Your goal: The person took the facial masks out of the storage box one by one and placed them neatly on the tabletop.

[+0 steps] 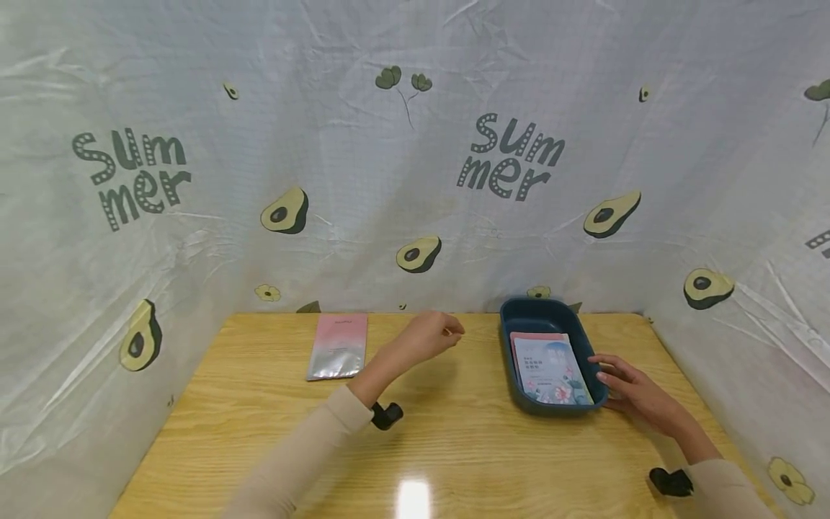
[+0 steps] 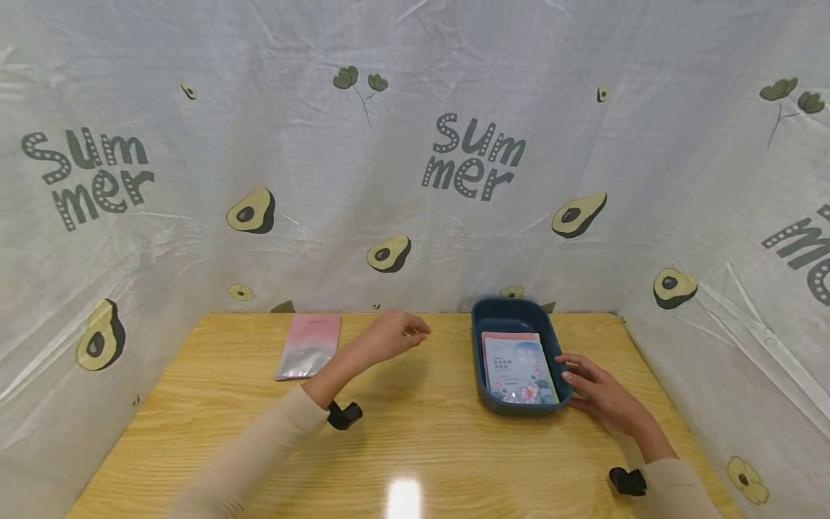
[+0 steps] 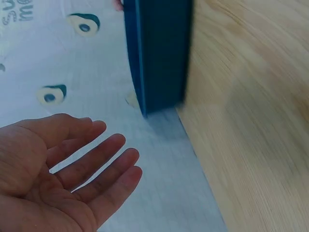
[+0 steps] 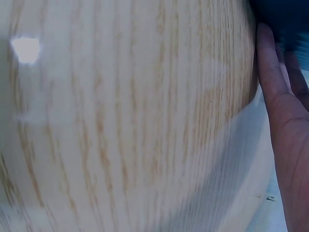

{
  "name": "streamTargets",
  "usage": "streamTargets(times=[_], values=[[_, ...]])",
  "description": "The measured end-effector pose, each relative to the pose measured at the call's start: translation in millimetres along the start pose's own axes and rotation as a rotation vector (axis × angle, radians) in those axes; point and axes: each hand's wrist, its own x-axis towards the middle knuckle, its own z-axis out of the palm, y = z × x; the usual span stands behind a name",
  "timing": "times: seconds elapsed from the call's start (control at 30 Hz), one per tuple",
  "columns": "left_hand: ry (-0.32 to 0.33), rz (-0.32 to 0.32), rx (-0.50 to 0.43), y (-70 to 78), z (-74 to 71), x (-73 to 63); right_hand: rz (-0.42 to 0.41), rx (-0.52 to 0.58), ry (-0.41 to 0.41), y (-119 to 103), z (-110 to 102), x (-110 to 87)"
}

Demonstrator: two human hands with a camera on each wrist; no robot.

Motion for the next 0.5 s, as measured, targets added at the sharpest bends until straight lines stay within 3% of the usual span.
streamTargets(times=[0.27,0.5], values=[[-0.066,0.083,-0.047,52.1,25.6,38.3,0.021,0.014,0.002,-1.4,0.1,-5.1],[-0.109,0.062,-0.113,71.6,54.6,67.9,0.032,0.057,-0.041,-2.4,-0.1,-6.0]])
